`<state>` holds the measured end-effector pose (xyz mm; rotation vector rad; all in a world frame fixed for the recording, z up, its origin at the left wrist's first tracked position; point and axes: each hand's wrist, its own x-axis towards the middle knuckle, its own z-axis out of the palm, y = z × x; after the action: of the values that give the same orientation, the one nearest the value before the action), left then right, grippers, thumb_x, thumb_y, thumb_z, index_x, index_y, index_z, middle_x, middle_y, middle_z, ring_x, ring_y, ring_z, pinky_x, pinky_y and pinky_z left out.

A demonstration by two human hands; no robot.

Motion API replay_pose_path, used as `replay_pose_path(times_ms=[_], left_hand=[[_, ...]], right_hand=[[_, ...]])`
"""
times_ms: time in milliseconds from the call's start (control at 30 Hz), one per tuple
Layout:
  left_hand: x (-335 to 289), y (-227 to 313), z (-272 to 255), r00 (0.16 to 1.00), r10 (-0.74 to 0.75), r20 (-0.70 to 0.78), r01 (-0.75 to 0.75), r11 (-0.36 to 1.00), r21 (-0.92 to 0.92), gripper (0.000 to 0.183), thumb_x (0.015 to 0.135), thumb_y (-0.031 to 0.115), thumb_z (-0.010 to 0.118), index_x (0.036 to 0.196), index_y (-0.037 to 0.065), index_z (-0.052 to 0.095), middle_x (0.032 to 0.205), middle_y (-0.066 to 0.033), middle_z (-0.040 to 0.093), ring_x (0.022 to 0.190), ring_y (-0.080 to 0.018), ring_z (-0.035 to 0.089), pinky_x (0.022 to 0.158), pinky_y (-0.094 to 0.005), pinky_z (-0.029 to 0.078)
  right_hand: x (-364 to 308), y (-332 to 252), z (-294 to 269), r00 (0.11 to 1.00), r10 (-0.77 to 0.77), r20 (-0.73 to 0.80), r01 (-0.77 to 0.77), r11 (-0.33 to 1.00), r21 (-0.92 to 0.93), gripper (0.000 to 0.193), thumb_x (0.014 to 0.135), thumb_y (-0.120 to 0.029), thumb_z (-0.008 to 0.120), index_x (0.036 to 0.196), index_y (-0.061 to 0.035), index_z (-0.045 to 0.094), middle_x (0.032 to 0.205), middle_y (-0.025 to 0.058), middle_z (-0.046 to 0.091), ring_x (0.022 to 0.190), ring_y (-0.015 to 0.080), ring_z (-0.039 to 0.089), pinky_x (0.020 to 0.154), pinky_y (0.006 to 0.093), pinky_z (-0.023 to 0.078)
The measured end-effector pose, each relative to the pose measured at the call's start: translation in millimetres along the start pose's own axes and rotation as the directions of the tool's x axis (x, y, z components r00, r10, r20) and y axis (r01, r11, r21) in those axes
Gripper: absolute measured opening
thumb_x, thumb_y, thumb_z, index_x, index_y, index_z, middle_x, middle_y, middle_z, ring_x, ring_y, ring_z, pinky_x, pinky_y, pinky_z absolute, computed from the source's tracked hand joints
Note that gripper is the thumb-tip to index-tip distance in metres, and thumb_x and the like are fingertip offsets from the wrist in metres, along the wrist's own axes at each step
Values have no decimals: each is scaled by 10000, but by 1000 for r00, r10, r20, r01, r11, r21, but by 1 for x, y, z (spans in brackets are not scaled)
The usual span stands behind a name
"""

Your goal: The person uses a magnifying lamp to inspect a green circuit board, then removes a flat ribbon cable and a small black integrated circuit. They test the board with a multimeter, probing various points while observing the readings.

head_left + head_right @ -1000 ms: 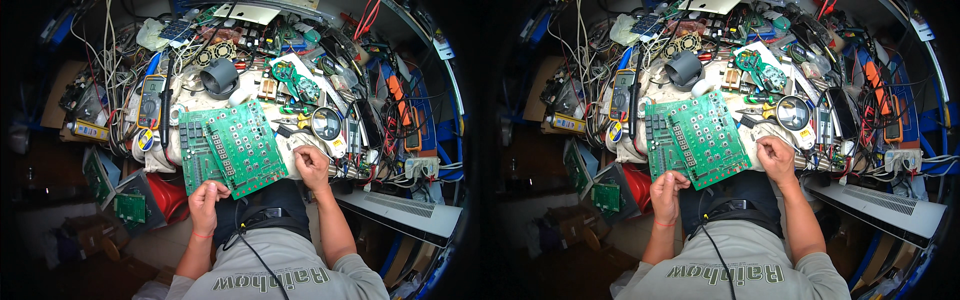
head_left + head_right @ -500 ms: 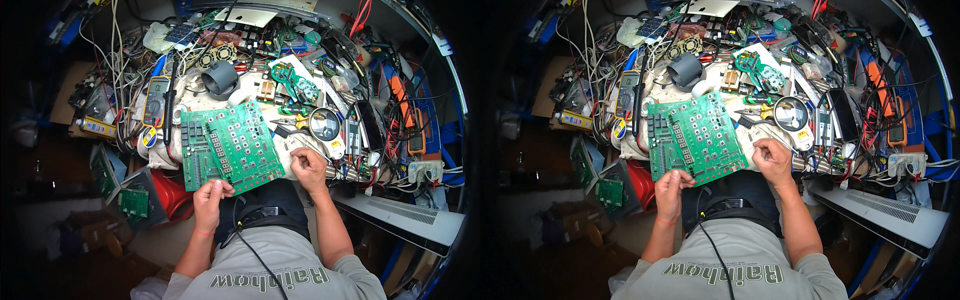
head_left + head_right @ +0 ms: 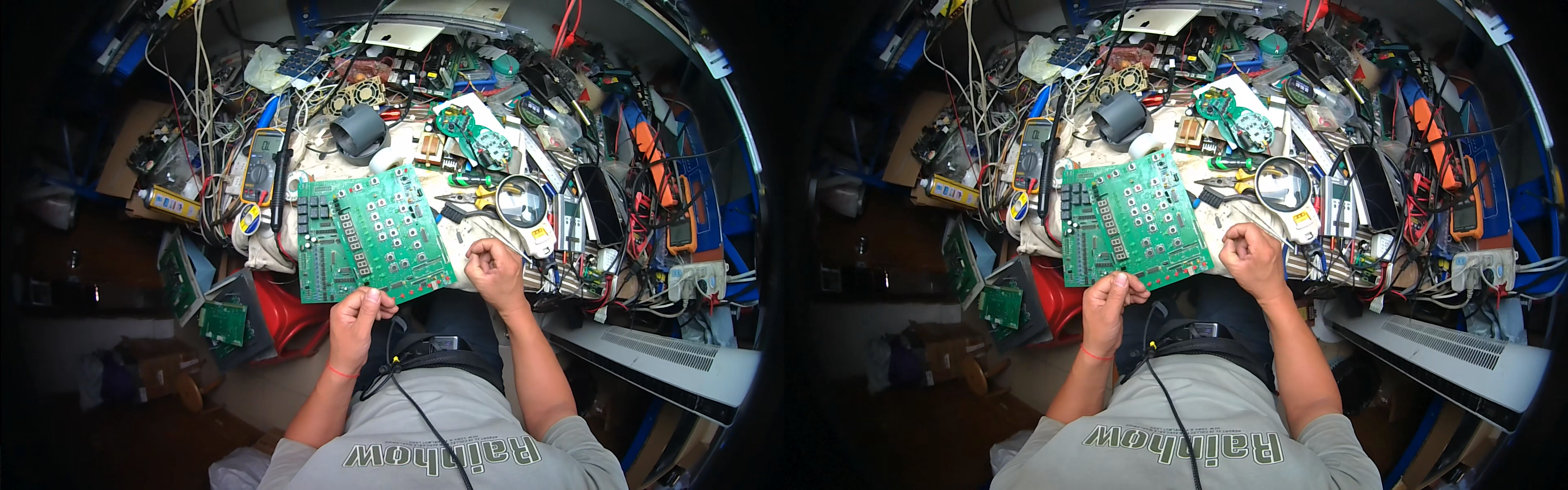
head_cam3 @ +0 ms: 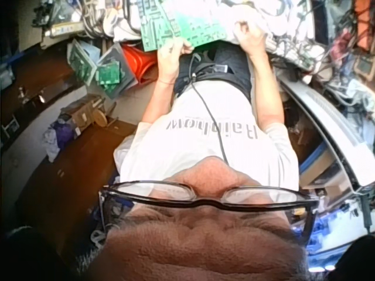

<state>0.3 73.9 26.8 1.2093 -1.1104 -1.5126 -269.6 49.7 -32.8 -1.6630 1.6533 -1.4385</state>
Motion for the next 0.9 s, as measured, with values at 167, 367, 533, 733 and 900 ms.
replay_pose_path(times_ms=[167,367,533,733,900], left_hand=[[1,3,1,999,22,24,-22,1000,5,334,1120,207,571,950,-35,727,920,-84,724,828,-155,719,773,-289,585],[4,7,-10,998,49,-47,-47,998,36,326,1111,216,595,948,-36,723,924,-78,724,835,-144,708,773,-287,580],[12,8,-44,960,162,-229,-151,987,63,363,1120,263,582,934,-18,718,870,-65,724,795,-129,698,754,-280,568],[29,1,-113,841,211,-498,-213,976,55,453,1150,351,484,917,6,663,956,-107,727,836,-156,712,750,-287,573],[39,-10,-151,778,131,-614,-161,987,8,430,1129,400,520,1160,-5,660,1071,-121,725,902,-163,715,769,-282,585]], right_hand=[[-2,2,-1,1000,14,-15,-13,996,88,111,859,67,700,906,-30,671,744,12,676,549,49,525,510,236,419],[-5,7,-4,998,67,22,-70,976,205,53,957,16,705,986,5,748,895,75,769,709,104,673,661,246,529],[-6,16,-11,967,216,135,-248,919,306,372,1110,-222,578,921,58,734,792,102,741,665,138,672,645,276,537],[-7,19,-11,968,209,139,-241,928,285,401,1125,-257,556,931,52,721,783,94,728,653,125,646,629,269,518],[-6,13,-8,976,177,124,-202,951,232,364,1112,-218,575,912,51,716,774,89,710,635,127,634,608,274,504]])
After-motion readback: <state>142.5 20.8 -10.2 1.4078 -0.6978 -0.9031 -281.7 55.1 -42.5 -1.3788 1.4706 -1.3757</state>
